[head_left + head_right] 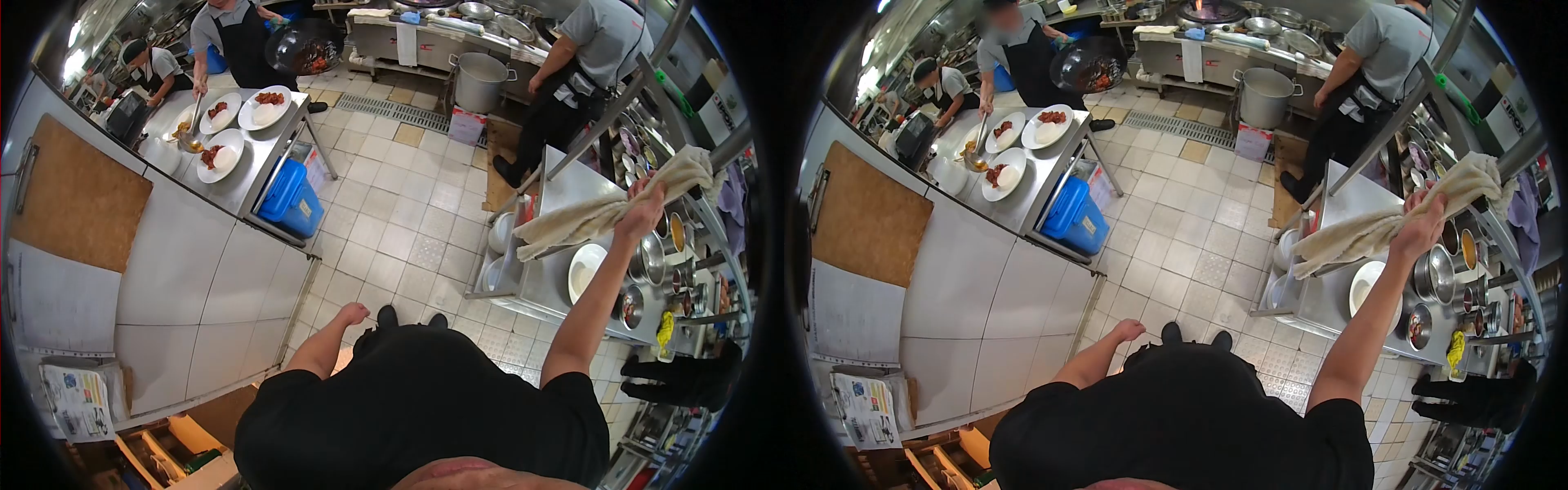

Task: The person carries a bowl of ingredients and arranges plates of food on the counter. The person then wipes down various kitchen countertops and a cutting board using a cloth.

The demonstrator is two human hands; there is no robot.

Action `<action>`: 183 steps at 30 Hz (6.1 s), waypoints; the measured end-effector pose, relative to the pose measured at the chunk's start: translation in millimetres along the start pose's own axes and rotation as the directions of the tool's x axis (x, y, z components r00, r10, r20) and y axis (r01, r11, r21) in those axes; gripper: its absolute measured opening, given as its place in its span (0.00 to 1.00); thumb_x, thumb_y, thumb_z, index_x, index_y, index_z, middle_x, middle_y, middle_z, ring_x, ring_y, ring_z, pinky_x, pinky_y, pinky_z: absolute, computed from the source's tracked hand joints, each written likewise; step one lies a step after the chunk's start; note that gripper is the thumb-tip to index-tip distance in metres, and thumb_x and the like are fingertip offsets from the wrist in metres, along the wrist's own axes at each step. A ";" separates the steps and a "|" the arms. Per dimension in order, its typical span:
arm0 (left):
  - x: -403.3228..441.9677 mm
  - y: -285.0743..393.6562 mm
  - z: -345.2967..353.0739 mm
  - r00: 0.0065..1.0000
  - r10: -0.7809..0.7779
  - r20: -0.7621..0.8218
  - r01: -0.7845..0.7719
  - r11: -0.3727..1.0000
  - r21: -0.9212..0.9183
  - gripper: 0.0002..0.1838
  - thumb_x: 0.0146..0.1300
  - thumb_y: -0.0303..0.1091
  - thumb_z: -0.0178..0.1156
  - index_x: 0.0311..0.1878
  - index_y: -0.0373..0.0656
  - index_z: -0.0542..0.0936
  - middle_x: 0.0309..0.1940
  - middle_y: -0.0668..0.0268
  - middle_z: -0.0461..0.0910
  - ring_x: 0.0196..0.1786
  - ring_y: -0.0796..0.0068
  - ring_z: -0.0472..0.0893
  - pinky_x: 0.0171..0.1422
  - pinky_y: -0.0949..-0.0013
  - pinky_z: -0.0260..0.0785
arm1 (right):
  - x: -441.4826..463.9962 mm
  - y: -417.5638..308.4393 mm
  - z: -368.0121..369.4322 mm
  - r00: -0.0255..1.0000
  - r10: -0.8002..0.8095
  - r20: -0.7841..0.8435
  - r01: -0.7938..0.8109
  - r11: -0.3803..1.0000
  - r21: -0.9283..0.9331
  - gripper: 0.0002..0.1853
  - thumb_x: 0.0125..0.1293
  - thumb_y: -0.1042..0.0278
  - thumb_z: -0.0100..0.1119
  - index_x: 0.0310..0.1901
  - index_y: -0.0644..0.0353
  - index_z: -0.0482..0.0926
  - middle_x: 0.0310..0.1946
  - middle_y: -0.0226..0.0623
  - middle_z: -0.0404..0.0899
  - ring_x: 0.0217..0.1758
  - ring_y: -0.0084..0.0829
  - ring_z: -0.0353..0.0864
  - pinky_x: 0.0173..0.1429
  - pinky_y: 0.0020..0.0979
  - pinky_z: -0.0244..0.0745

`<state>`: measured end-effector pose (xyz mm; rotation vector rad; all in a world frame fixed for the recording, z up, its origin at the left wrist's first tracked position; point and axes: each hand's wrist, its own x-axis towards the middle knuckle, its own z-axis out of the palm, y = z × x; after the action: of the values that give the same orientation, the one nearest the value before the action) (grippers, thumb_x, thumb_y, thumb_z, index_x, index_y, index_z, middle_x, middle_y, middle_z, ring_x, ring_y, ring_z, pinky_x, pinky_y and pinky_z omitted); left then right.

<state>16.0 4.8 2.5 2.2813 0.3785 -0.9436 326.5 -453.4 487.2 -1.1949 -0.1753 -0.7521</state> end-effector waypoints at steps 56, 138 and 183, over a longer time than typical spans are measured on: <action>9.7 -11.0 -3.9 1.000 -0.019 -0.005 0.019 0.999 -0.041 0.24 0.54 0.51 0.52 0.44 0.43 0.82 0.43 0.52 0.80 0.50 0.52 0.78 0.56 0.59 0.69 | 4.5 12.4 -7.5 0.997 -0.049 -0.052 0.046 0.998 -0.047 0.14 0.65 0.63 0.48 0.45 0.66 0.71 0.23 0.25 0.62 0.24 0.17 0.58 0.28 0.19 0.53; 116.2 624.2 140.1 0.849 0.243 0.469 0.109 0.788 -0.606 0.28 0.49 0.20 0.54 0.57 0.46 0.66 0.46 0.60 0.74 0.48 0.60 0.77 0.44 0.54 0.74 | -82.5 69.2 -531.6 0.496 0.456 -0.739 -0.852 0.421 -0.312 0.13 0.60 0.64 0.50 0.32 0.69 0.72 0.19 0.37 0.74 0.17 0.27 0.73 0.20 0.28 0.67; -60.8 31.2 -119.3 0.982 0.086 -0.168 -0.147 -0.205 -0.968 0.27 0.42 0.14 0.50 0.52 0.31 0.71 0.43 0.54 0.78 0.44 0.56 0.80 0.52 0.59 0.74 | -280.2 200.8 136.2 0.281 0.814 0.509 -0.216 0.570 -0.792 0.26 0.64 0.45 0.53 0.46 0.64 0.77 0.18 0.37 0.78 0.18 0.24 0.73 0.27 0.28 0.68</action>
<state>51.4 57.5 124.4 0.6680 0.6070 -0.1418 274.4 -178.7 243.8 -2.0401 -0.3251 0.6159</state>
